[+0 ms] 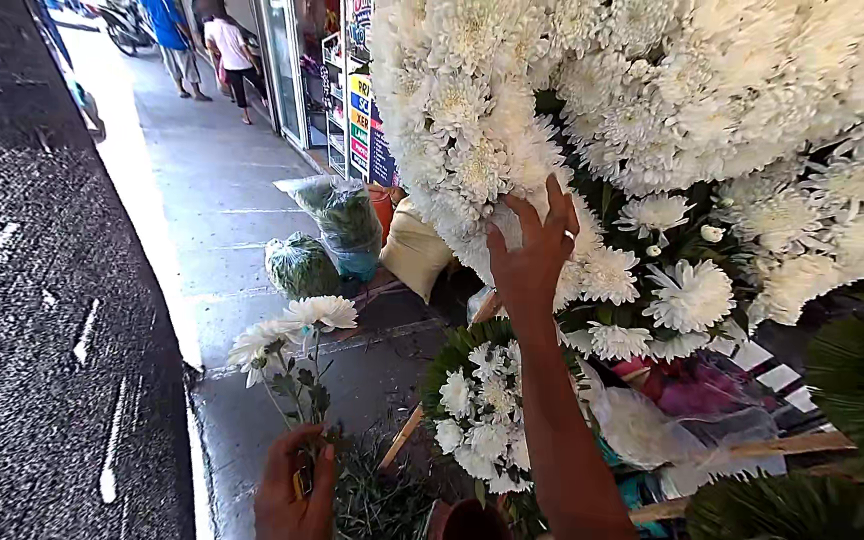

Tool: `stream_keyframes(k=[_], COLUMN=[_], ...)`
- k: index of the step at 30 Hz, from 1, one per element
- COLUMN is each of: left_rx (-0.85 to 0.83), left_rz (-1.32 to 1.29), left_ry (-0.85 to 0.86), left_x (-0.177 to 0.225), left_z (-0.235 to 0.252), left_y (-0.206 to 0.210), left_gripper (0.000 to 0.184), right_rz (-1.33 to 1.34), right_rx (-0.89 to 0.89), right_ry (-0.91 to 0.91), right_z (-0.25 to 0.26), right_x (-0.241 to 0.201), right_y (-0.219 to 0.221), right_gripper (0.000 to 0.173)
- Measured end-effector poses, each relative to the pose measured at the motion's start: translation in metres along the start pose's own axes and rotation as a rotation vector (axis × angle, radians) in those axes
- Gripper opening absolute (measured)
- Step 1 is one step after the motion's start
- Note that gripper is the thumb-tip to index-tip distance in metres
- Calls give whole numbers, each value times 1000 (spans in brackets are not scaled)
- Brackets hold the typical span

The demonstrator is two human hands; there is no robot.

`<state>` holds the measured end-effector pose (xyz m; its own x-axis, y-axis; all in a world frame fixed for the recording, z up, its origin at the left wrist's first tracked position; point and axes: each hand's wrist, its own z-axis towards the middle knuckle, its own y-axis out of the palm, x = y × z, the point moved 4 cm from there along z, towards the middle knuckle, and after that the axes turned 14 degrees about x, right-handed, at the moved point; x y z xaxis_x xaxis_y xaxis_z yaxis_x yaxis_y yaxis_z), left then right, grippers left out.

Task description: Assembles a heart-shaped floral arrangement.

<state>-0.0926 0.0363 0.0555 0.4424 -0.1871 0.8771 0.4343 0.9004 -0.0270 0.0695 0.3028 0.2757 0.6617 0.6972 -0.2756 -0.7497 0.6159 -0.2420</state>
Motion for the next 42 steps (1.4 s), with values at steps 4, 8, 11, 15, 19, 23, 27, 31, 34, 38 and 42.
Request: stream_keyframes(k=[4, 8, 11, 15, 19, 23, 27, 31, 34, 38, 42], left_rx=[91, 92, 44, -82, -115, 66, -1, -139, -144, -251, -366], left_rz=[11, 4, 48, 184, 226, 381, 367, 76, 145, 209, -93], left_ry=[177, 305, 346, 434, 393, 167, -95, -484, -554, -289, -119], left_x=[24, 42, 50, 64, 64, 30, 4, -23, -55, 2, 111], left_z=[-9, -20, -35, -62, -74, -66, -79, -90, -98, -137, -162], left_y=[5, 14, 22, 36, 22, -33, -30, -18, -30, 29, 88], left_gripper=[33, 30, 29, 28, 30, 31, 31, 24, 21, 24, 46], right_rz=[598, 911, 951, 1043, 1132, 1176, 1325, 1350, 1331, 1425, 1420], right_rx=[-242, -624, -564, -690, -490, -92, 3, 19, 24, -79, -294], right_ry=[361, 434, 507, 912, 1048, 1013, 1101, 1075, 994, 1130, 1253], right_z=[-83, -152, -157, -154, -154, -125, -128, -129, -121, -152, -196], right_x=[-9, -44, -52, -41, -12, 49, 50, 67, 88, 66, 35], right_y=[-32, -46, -62, -59, -81, -127, -156, -187, -221, -228, -219], right_gripper=[30, 23, 25, 28, 22, 17, 19, 15, 16, 16, 18])
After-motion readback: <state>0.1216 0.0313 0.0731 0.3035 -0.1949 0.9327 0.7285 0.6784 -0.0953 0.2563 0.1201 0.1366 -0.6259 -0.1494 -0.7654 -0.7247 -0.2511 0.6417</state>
